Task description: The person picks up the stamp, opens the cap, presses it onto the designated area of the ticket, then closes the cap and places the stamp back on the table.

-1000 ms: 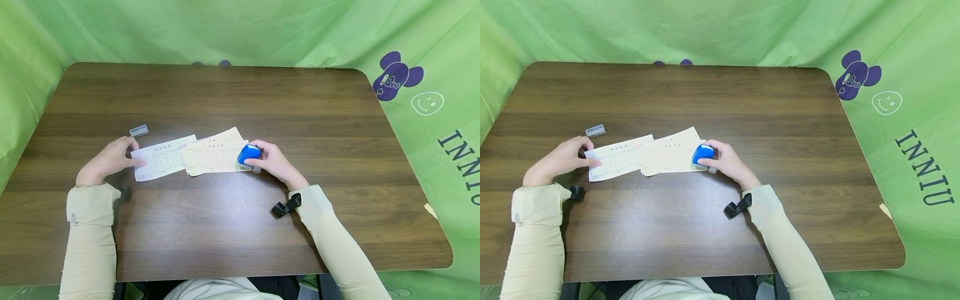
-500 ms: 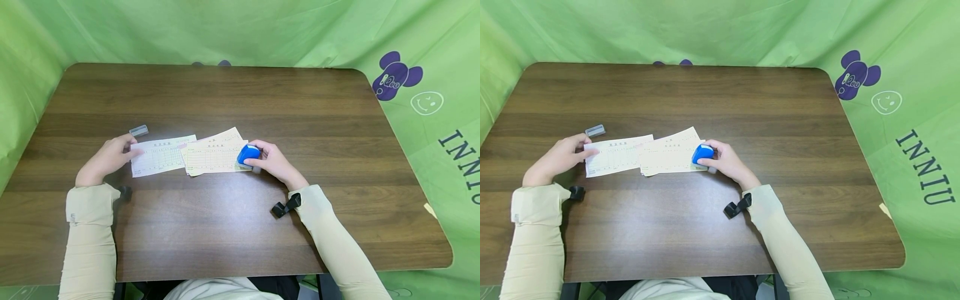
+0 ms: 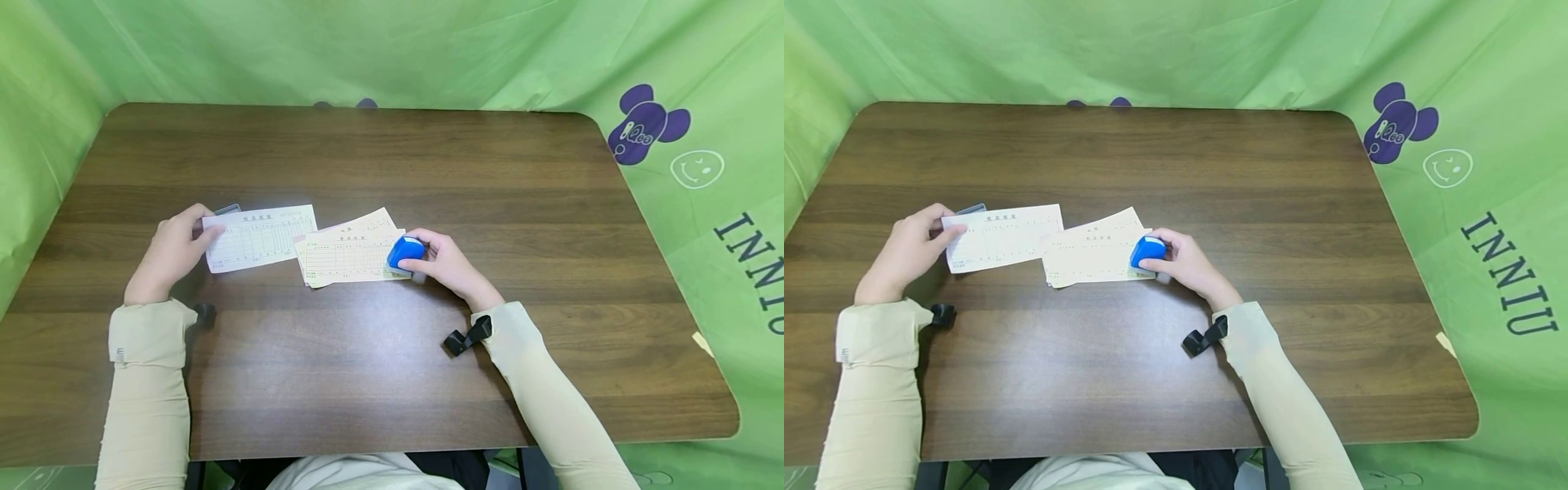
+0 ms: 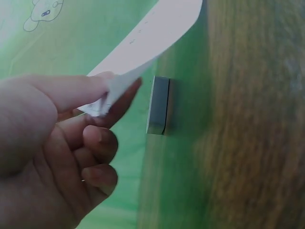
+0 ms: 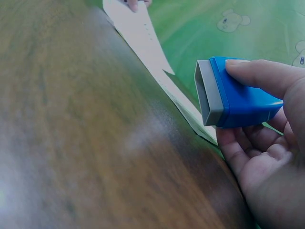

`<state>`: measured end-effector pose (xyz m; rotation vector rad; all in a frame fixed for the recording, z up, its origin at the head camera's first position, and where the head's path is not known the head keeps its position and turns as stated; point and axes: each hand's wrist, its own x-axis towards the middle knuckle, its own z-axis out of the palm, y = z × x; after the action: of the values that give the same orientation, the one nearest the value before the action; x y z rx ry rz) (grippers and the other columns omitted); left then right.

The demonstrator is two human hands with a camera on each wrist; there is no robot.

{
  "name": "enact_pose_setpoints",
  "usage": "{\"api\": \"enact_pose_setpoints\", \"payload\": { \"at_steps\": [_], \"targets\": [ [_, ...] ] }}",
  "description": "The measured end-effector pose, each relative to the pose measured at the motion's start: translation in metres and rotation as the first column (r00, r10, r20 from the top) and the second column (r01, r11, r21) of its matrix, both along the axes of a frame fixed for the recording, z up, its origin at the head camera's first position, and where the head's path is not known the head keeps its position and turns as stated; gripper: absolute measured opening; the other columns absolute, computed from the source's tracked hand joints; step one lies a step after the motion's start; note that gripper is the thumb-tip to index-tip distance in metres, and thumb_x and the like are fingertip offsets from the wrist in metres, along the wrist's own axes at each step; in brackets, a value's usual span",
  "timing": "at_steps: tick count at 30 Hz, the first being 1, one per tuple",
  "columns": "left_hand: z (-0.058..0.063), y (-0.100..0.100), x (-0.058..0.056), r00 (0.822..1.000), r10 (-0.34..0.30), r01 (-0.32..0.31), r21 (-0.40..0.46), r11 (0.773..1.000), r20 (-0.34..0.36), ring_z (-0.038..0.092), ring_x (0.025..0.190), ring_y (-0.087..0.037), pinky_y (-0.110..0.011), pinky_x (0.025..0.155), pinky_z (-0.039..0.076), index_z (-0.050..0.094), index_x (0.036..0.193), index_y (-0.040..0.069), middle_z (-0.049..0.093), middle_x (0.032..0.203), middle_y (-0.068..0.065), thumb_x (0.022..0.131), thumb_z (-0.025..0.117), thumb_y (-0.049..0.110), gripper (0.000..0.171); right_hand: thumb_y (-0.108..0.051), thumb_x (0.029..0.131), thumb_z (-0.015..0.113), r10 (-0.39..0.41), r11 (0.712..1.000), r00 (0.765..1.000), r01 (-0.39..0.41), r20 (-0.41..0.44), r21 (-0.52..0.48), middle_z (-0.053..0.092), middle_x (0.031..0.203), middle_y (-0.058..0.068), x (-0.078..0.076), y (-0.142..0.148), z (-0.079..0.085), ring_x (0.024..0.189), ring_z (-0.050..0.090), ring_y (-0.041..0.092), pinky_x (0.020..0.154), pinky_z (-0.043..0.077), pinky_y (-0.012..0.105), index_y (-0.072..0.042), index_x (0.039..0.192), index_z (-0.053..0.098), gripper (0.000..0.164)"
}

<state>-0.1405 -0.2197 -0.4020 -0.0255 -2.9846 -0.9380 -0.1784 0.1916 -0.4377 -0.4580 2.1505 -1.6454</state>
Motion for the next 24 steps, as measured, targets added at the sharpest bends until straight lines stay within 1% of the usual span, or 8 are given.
{"api": "enact_pose_setpoints", "payload": {
  "at_steps": [3, 7, 11, 13, 16, 18, 20, 24],
  "targets": [
    [0.002, 0.001, 0.001, 0.998, 0.060, -0.059, 0.015, 0.998, -0.033, 0.061, 0.092, -0.043, -0.050, 0.074, 0.044, 0.054, 0.114, -0.006, 0.063, 0.110, -0.035, 0.099, 0.053, 0.013, 0.024, 0.002, 0.086, 0.068, 0.001, 1.000, 1.000, -0.001, 0.003, -0.007, 0.062, 0.108, 0.013, 0.000, 0.000, -0.001, 0.088, 0.059, 0.005, 0.081, 0.050, 0.014, 0.010, 0.122, 0.054, 0.040],
    [0.003, 0.002, 0.001, 0.985, 0.142, -0.140, 0.023, 0.990, -0.096, 0.059, 0.088, -0.040, -0.041, 0.068, 0.038, 0.054, 0.114, -0.005, 0.063, 0.113, -0.034, 0.099, 0.053, 0.017, 0.027, 0.002, 0.085, 0.068, 0.001, 1.000, 1.000, -0.001, 0.004, -0.010, 0.062, 0.105, 0.009, 0.000, 0.001, -0.001, 0.088, 0.059, 0.005, 0.080, 0.050, 0.014, 0.009, 0.121, 0.054, 0.039],
    [0.003, 0.004, 0.001, 0.960, 0.209, -0.207, 0.032, 0.978, -0.185, 0.052, 0.078, -0.033, -0.035, 0.062, 0.030, 0.055, 0.112, -0.005, 0.066, 0.105, -0.031, 0.099, 0.054, 0.020, 0.028, 0.001, 0.086, 0.068, -0.002, 1.000, 1.000, 0.002, 0.002, -0.003, 0.062, 0.106, 0.011, 0.000, 0.000, 0.000, 0.088, 0.058, 0.007, 0.080, 0.050, 0.014, 0.009, 0.121, 0.055, 0.038],
    [0.003, 0.006, 0.001, 0.944, 0.236, -0.232, 0.048, 0.972, -0.229, 0.050, 0.074, -0.029, -0.033, 0.061, 0.028, 0.056, 0.111, -0.006, 0.067, 0.101, -0.030, 0.099, 0.055, 0.019, 0.027, 0.001, 0.086, 0.069, -0.004, 1.000, 1.000, 0.004, 0.001, 0.006, 0.061, 0.108, 0.014, 0.000, 0.000, 0.000, 0.089, 0.058, 0.007, 0.080, 0.049, 0.014, 0.008, 0.121, 0.055, 0.038],
    [0.002, 0.009, 0.000, 0.923, 0.277, -0.263, 0.089, 0.961, -0.267, 0.047, 0.071, -0.020, -0.028, 0.060, 0.028, 0.057, 0.111, -0.005, 0.068, 0.098, -0.028, 0.098, 0.055, 0.019, 0.027, 0.000, 0.086, 0.069, -0.006, 1.000, 1.000, 0.006, -0.001, 0.021, 0.061, 0.110, 0.017, 0.000, 0.000, 0.000, 0.090, 0.058, 0.008, 0.081, 0.049, 0.014, 0.007, 0.121, 0.055, 0.039],
    [0.001, 0.012, -0.001, 0.912, 0.299, -0.271, 0.136, 0.953, -0.280, 0.045, 0.069, -0.011, -0.024, 0.060, 0.029, 0.058, 0.110, -0.006, 0.069, 0.101, -0.027, 0.098, 0.056, 0.018, 0.027, -0.001, 0.086, 0.069, -0.006, 1.000, 1.000, 0.006, 0.000, 0.026, 0.061, 0.111, 0.018, -0.001, 0.000, -0.001, 0.090, 0.058, 0.008, 0.081, 0.049, 0.014, 0.007, 0.121, 0.055, 0.039],
    [0.000, 0.015, -0.002, 0.903, 0.316, -0.271, 0.186, 0.944, -0.290, 0.042, 0.066, -0.004, -0.019, 0.058, 0.029, 0.058, 0.109, -0.006, 0.069, 0.099, -0.026, 0.098, 0.057, 0.017, 0.026, -0.001, 0.086, 0.069, -0.005, 1.000, 1.000, 0.005, 0.000, 0.027, 0.061, 0.111, 0.018, -0.001, 0.000, -0.001, 0.090, 0.058, 0.008, 0.081, 0.050, 0.014, 0.007, 0.121, 0.055, 0.039],
    [-0.003, 0.024, -0.005, 0.900, 0.317, -0.239, 0.269, 0.933, -0.299, 0.040, 0.063, 0.003, -0.013, 0.057, 0.030, 0.059, 0.106, -0.007, 0.069, 0.093, -0.025, 0.096, 0.059, 0.015, 0.024, 0.000, 0.086, 0.069, -0.006, 1.000, 1.000, 0.006, 0.001, 0.026, 0.061, 0.111, 0.018, 0.000, 0.000, 0.000, 0.089, 0.058, 0.008, 0.080, 0.049, 0.014, 0.007, 0.121, 0.055, 0.039]
  ]
}}
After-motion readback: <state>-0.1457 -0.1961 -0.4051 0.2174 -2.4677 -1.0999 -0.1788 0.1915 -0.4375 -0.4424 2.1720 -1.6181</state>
